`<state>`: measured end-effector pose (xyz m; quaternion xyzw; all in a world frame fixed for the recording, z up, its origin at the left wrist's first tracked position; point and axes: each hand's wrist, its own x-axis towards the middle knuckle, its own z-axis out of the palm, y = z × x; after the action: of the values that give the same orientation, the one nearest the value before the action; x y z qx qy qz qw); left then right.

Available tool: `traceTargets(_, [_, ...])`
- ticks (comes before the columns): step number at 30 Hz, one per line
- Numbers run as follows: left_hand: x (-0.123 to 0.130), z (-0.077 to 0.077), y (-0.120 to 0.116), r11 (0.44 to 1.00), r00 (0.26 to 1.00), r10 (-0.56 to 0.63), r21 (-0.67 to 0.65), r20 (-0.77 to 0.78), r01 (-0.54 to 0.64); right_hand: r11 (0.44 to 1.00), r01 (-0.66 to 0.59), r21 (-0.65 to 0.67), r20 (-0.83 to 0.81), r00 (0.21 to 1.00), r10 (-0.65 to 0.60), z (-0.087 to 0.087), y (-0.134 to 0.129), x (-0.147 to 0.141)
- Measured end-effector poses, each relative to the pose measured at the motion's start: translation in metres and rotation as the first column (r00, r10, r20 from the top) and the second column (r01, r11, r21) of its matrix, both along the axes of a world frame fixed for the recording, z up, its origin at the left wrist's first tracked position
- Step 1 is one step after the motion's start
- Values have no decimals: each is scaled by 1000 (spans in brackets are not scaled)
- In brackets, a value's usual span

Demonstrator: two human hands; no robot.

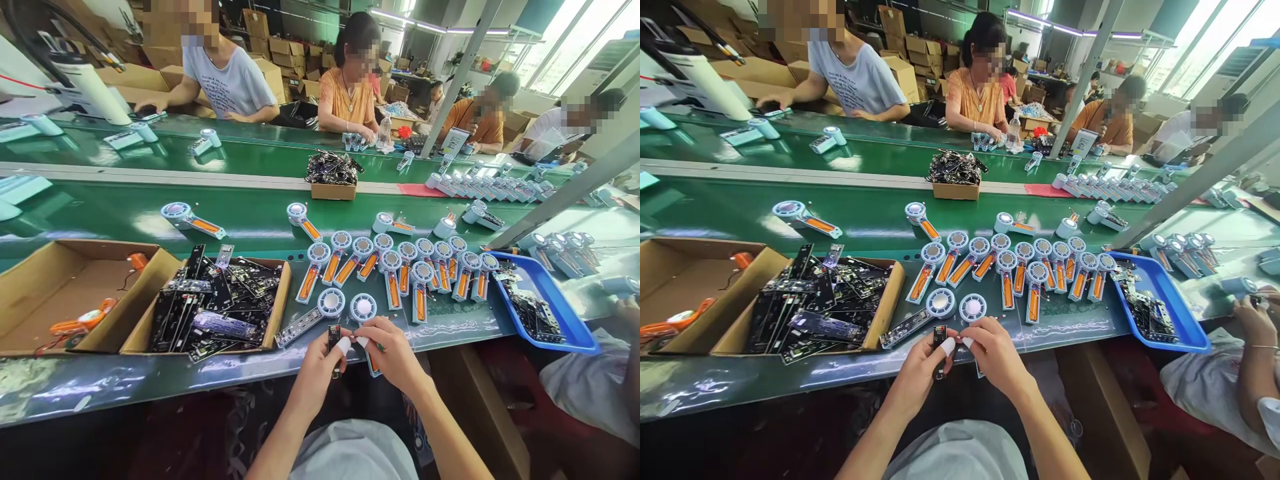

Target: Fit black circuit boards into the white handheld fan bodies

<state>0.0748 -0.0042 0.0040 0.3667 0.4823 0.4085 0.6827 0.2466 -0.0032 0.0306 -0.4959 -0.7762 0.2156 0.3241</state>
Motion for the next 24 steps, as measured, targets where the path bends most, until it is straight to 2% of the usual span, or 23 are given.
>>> traceTargets(8, [1,11,-2,999,987,-19,23,-162,23,998,24,-56,25,999,-23,2,-1,-1])
traceTargets(14, [4,8,-3,976,922,-167,71,-349,204,1000,6,27,182,983,-11,1,-3,-6])
traceTargets(18, [5,9,-5,971,911,-145,121,-386,205,995,-26,97,276,961,-1,4,-3,-7])
traceTargets(24, [4,9,-2,972,915,-86,167,-394,164,994,-59,97,318,948,25,9,-3,-8])
